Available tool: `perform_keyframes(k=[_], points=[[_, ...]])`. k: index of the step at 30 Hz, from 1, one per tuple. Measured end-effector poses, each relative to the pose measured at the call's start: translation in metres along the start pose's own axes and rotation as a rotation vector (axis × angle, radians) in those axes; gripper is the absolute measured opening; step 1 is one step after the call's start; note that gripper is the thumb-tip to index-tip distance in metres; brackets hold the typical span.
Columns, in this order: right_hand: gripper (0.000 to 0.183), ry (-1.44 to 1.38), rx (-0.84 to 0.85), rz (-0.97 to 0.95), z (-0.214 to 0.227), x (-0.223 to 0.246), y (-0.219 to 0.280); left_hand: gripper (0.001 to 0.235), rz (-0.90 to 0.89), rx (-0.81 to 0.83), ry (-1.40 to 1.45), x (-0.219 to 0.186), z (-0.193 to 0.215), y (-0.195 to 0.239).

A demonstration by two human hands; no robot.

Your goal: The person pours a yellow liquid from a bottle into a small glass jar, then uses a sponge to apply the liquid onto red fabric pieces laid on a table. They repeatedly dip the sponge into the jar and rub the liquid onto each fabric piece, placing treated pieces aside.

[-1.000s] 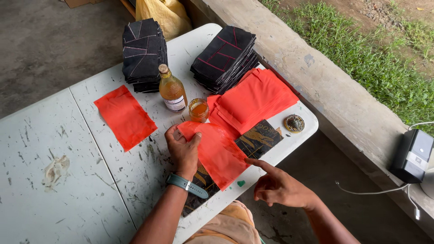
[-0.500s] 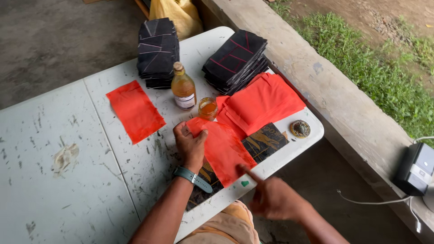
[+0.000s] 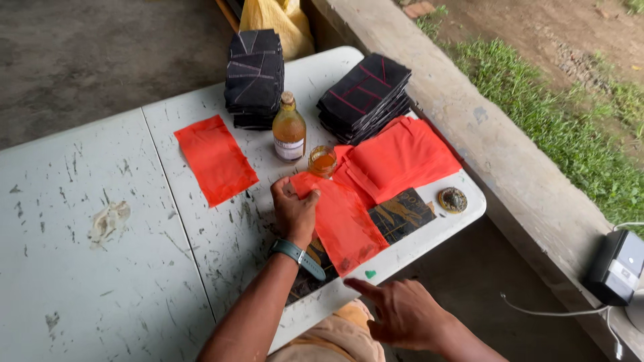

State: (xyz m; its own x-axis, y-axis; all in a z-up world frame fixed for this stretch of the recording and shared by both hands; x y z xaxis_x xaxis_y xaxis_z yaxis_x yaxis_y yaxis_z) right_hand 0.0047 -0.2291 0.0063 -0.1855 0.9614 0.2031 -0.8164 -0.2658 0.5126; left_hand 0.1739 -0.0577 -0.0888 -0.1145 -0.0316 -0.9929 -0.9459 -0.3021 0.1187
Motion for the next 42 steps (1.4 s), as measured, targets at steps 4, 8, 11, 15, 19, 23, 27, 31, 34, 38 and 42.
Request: perform_keyframes(k=[4,8,11,15,19,23,27,31,34,38,42], points=[[0.088,0.037,-0.155,-0.225,0.000,-0.037,-0.010,0.073,0.029,0.011,-0.132,-0.009,0.000,0.006],[0.083,0.172,-0.257,-0.149,0.005,-0.044,-0.024,0.073,0.028,0.006,-0.056,-0.012,0.000,0.003],[0.086,0.210,-0.178,-0.184,-0.006,-0.045,-0.017,0.071,0.035,0.000,-0.013,-0.006,0.000,0.004],[0.080,0.077,-0.273,0.065,-0.001,-0.028,-0.002,0.067,-0.011,-0.058,-0.091,-0.009,0.000,-0.003],[0.090,0.095,-0.166,-0.229,-0.022,-0.028,-0.004,0.066,-0.018,-0.041,-0.105,-0.006,-0.002,0.001],[0.077,0.226,-0.108,-0.112,-0.048,-0.005,-0.006,0.068,0.001,-0.065,-0.087,-0.013,0.000,0.002],[0.081,0.111,-0.293,-0.240,-0.049,-0.018,-0.012,0.068,0.026,-0.038,-0.127,-0.010,0.000,0.002],[0.078,0.425,-0.190,-0.110,-0.054,-0.011,-0.022,0.070,-0.033,-0.054,-0.089,-0.009,0.000,0.001],[0.057,0.310,-0.161,-0.164,-0.042,-0.023,-0.011,0.068,-0.029,-0.063,-0.105,0.000,0.002,0.005],[0.037,0.089,-0.684,0.117,0.041,-0.035,-0.024,0.069,0.042,-0.041,-0.048,0.006,-0.001,-0.003],[0.033,0.053,-0.934,0.138,0.113,-0.025,-0.100,0.067,-0.077,-0.043,0.005,0.007,0.002,-0.002]])
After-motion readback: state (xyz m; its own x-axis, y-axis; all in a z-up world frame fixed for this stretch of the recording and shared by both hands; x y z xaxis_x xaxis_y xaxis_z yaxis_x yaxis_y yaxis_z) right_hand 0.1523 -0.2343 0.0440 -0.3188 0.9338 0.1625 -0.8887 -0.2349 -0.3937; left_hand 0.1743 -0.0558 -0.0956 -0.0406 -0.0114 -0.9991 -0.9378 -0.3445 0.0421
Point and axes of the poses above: each hand's wrist, its own y-axis away from the middle knuckle, its own z-axis out of the back of the hand, x = y × z, the point moved 5 cm from there along -y, towards the middle knuckle, and after that the axes turned 8 degrees about -z, right-handed, at the moved point
